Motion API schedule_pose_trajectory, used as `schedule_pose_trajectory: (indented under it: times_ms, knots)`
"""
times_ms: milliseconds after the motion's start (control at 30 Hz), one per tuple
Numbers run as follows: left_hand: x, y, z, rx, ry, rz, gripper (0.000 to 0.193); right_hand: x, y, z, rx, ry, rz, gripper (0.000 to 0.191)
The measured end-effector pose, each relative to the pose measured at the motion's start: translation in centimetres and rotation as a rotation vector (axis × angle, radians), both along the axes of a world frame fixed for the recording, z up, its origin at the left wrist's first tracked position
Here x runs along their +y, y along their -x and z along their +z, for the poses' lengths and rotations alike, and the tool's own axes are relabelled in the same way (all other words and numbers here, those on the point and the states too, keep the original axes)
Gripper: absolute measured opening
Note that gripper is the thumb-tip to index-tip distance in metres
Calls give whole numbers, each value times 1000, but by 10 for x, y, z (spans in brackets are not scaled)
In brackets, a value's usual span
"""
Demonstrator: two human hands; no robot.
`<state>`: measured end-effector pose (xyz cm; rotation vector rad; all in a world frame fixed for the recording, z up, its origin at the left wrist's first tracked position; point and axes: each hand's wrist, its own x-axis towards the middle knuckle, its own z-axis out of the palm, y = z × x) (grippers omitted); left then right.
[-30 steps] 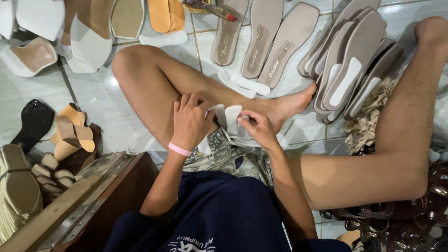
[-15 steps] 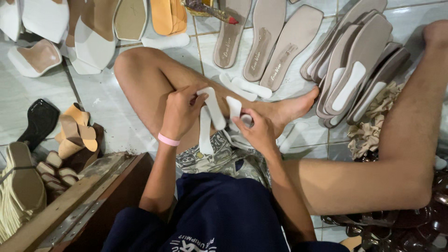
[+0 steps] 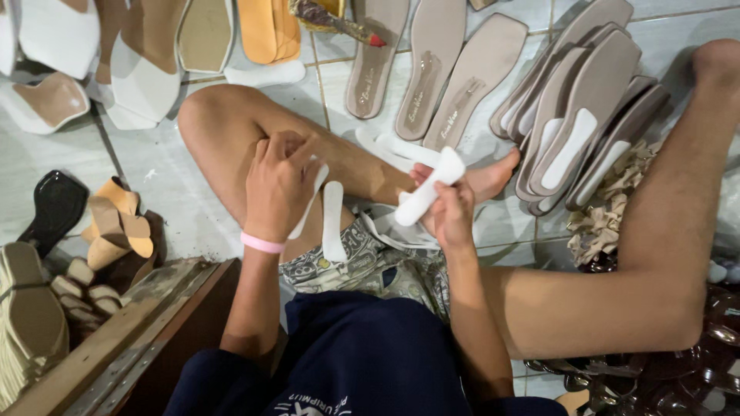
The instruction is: The person sits on the floor and assembles slipper insoles by applying adhesive with a brush and pressing white foam pads onto the insoles. The person handles multiple insoles and foam pads, repeating the gluing and pressing steps for each unit.
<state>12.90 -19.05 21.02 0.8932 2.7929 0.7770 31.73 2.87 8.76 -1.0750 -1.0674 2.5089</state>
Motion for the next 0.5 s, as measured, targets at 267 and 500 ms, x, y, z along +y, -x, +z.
schedule_pose_trajectory:
  times_ms: [267, 500]
  knots:
    - [83, -49, -48, -287, -59, -312, 40, 36, -29, -6, 6, 20, -193, 14]
    - [131, -61, -114, -111, 88, -404, 50, 82, -50, -4, 46, 10, -259, 17]
